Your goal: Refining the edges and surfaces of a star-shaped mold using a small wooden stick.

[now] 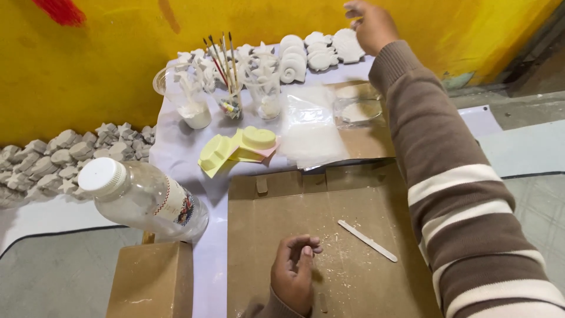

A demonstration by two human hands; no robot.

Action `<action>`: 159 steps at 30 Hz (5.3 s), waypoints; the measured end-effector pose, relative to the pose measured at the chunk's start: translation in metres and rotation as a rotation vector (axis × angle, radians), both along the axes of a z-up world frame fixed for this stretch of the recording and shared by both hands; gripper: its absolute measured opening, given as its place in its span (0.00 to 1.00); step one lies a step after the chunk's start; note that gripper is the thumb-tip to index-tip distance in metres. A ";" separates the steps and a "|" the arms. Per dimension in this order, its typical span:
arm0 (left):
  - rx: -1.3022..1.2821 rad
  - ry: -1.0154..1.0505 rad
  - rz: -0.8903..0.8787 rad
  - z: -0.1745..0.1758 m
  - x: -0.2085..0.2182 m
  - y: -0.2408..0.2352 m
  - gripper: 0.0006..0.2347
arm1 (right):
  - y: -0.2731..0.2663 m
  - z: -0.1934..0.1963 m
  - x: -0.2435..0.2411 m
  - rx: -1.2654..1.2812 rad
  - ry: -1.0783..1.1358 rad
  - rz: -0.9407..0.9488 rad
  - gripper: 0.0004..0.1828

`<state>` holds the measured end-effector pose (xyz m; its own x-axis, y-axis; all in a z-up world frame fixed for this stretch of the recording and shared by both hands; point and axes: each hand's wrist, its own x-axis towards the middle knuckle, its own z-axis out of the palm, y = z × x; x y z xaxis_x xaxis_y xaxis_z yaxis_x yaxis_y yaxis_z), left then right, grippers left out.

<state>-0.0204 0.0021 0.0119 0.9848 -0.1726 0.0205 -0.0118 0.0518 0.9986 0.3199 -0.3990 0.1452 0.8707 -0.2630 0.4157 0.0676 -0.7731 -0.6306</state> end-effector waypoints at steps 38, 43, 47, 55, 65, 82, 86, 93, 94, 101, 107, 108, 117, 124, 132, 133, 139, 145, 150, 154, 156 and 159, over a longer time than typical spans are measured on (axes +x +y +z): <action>-0.061 -0.084 0.107 0.000 -0.001 -0.005 0.06 | 0.185 -0.055 0.024 -0.252 0.229 0.161 0.15; -0.078 -0.166 0.105 -0.005 0.002 -0.005 0.07 | 0.175 -0.057 0.026 -0.163 0.232 0.176 0.09; -0.032 -0.092 0.069 -0.007 0.008 -0.001 0.06 | 0.141 -0.046 0.022 0.009 0.085 0.116 0.20; -0.010 0.125 0.037 0.011 0.011 0.006 0.06 | 0.113 0.029 -0.123 0.015 -0.094 0.026 0.22; -0.449 -0.055 -0.413 -0.031 0.017 -0.001 0.34 | 0.230 -0.048 -0.393 0.406 -0.033 0.268 0.21; -0.607 0.469 -0.175 -0.035 0.036 -0.004 0.19 | 0.161 -0.131 -0.381 -0.216 -0.207 -0.010 0.17; -0.690 0.501 -0.101 -0.019 0.033 0.003 0.19 | 0.184 -0.111 -0.387 -0.313 0.498 -0.034 0.14; -0.719 0.525 -0.065 -0.047 0.051 0.004 0.13 | 0.196 -0.132 -0.387 -0.443 0.593 -0.061 0.10; -0.717 0.527 -0.068 -0.044 0.048 0.004 0.13 | 0.196 -0.133 -0.388 -0.442 0.595 -0.063 0.10; -0.831 0.620 -0.032 -0.054 0.057 0.006 0.10 | 0.183 -0.148 -0.386 -0.212 0.047 0.013 0.05; -0.852 0.689 -0.043 -0.049 0.050 0.008 0.12 | 0.188 -0.137 -0.393 0.083 -0.086 0.099 0.11; -0.829 0.686 -0.071 -0.047 0.048 0.008 0.12 | 0.188 -0.138 -0.394 0.101 -0.098 0.103 0.11; -0.966 0.609 -0.298 -0.057 0.046 0.007 0.18 | 0.186 -0.152 -0.388 0.504 -0.094 0.215 0.17; -1.100 0.774 -0.424 -0.046 0.041 0.010 0.22 | 0.175 -0.180 -0.380 1.087 -0.050 0.373 0.49; -1.038 0.925 -0.328 -0.026 0.035 0.012 0.31 | 0.196 -0.130 -0.385 1.011 -0.050 0.241 0.25; -1.038 0.929 -0.326 -0.020 0.034 0.012 0.31 | 0.198 -0.123 -0.387 1.012 -0.046 0.238 0.25; -1.088 0.914 -0.276 -0.016 0.034 0.013 0.33 | 0.201 -0.122 -0.389 1.026 -0.077 0.259 0.43; -0.879 0.661 -0.189 -0.042 0.047 0.011 0.34 | 0.198 -0.144 -0.388 1.030 0.036 0.205 0.26; -0.696 0.482 -0.307 -0.051 0.043 0.004 0.29 | 0.199 -0.141 -0.389 0.847 0.031 0.096 0.14; -0.755 0.441 -0.366 -0.059 0.042 0.001 0.27 | 0.204 -0.133 -0.390 0.810 0.038 0.105 0.14; -0.757 0.362 -0.419 -0.062 0.039 0.000 0.27 | 0.207 -0.132 -0.392 0.799 0.003 0.102 0.12; -0.787 0.350 -0.488 -0.051 0.030 0.001 0.25 | 0.213 -0.127 -0.394 0.691 -0.036 0.119 0.15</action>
<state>0.0096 0.0036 -0.0392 0.7819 -0.6229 0.0254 0.4764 0.6232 0.6202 -0.0743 -0.1859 0.0181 0.8989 -0.3808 0.2168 0.1571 -0.1819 -0.9707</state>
